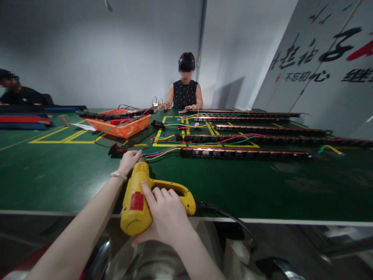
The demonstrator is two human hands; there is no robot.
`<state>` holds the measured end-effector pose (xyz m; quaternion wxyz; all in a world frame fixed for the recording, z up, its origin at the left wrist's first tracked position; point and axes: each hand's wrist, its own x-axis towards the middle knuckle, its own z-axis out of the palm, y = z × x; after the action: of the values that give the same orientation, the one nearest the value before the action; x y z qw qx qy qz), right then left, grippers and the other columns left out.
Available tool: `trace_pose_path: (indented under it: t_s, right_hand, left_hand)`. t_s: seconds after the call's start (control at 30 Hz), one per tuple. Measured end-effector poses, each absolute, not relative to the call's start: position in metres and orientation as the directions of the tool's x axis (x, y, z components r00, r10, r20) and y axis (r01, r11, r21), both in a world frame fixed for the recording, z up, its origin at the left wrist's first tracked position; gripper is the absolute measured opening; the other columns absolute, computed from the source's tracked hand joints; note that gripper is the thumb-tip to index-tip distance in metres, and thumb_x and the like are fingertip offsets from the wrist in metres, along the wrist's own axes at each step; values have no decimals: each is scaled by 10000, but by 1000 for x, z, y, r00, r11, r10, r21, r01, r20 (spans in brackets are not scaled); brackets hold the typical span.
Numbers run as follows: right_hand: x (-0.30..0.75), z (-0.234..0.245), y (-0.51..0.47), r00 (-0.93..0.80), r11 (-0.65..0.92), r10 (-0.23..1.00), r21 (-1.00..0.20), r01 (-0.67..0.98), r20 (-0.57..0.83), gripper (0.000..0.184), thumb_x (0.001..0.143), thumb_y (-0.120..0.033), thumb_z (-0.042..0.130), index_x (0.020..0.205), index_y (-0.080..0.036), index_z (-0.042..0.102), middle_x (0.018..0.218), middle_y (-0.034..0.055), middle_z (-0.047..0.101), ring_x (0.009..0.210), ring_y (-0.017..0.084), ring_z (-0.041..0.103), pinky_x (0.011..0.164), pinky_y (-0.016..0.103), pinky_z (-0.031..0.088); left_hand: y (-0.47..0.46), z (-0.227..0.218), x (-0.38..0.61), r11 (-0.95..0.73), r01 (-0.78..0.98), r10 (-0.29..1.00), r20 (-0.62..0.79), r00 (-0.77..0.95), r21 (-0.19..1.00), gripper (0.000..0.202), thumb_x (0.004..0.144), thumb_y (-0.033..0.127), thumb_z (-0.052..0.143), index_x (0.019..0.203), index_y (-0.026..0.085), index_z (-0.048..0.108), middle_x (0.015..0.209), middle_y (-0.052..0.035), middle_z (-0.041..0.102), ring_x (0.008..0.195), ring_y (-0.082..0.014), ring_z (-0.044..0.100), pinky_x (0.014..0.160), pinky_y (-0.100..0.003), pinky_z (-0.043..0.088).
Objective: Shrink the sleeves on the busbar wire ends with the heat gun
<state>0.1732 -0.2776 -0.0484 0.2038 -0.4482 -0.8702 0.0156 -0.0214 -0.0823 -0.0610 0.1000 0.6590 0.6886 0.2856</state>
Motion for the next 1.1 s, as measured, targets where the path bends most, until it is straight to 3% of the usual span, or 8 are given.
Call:
trace_pose_path:
  t_s: [0.17, 0.27, 0.33, 0.43, 0.57, 0.73, 1.1]
  right_hand:
    - [174, -54, -279, -519, 610, 762, -161, 776, 386, 1162, 586, -851, 491, 1452, -119, 237, 966, 85, 594, 813, 246, 548, 748, 405, 397]
    - [176, -54, -278, -530, 621, 750, -144, 771, 397, 1155, 594, -851, 483, 1447, -107, 252, 952, 86, 597, 806, 243, 551, 745, 396, 390]
    - [179, -53, -276, -536, 630, 740, -141, 763, 406, 1139, 604, -843, 488, 1442, -104, 265, 952, 90, 600, 809, 241, 553, 750, 390, 388]
    - [186, -53, -274, -533, 633, 737, -147, 760, 416, 1137, 586, -847, 500, 1429, -113, 297, 943, 88, 606, 809, 238, 558, 750, 384, 391]
    - [200, -51, -271, -491, 602, 758, -171, 780, 429, 1165, 539, -853, 529, 1421, -122, 317, 947, 84, 620, 833, 246, 570, 765, 389, 403]
    - [220, -49, -269, -433, 534, 792, -145, 833, 430, 1177, 514, -836, 577, 1419, -127, 326, 974, 93, 631, 863, 261, 580, 790, 397, 417]
    - [247, -53, -262, -328, 398, 810, -47, 916, 486, 1195, 518, -843, 572, 1421, -102, 320, 972, 90, 639, 823, 247, 590, 784, 377, 402]
  left_hand:
    - [-75, -67, -27, -103, 811, 950, 298, -91, 575, 459, 817, 523, 376, 602, 191, 610, 585, -23, 543, 585, -150, 457, 519, -265, 258]
    - [-68, -71, -35, -215, 679, 958, 286, 8, 702, 445, 783, 541, 425, 642, 172, 630, 526, 0, 505, 537, -132, 448, 518, -251, 311]
    - [-66, -71, -43, -235, 533, 970, 231, 76, 813, 403, 739, 524, 492, 716, 155, 651, 545, 6, 532, 532, -125, 473, 533, -247, 365]
    - [-68, -66, -54, -218, 404, 972, 161, 171, 888, 354, 661, 432, 598, 850, 141, 669, 678, -22, 638, 591, -130, 545, 574, -251, 415]
    - [-73, -63, -65, -193, 283, 968, 135, 211, 939, 421, 666, 393, 630, 998, 133, 636, 873, -73, 703, 714, -141, 625, 665, -267, 457]
    - [-71, -67, -69, -156, 247, 980, 118, 161, 956, 440, 690, 419, 643, 1019, 130, 599, 985, -116, 708, 806, -161, 665, 682, -266, 466]
    - [-70, -68, -67, -127, 184, 988, 107, 114, 975, 390, 650, 389, 687, 911, 130, 557, 976, -144, 717, 795, -179, 685, 580, -237, 424]
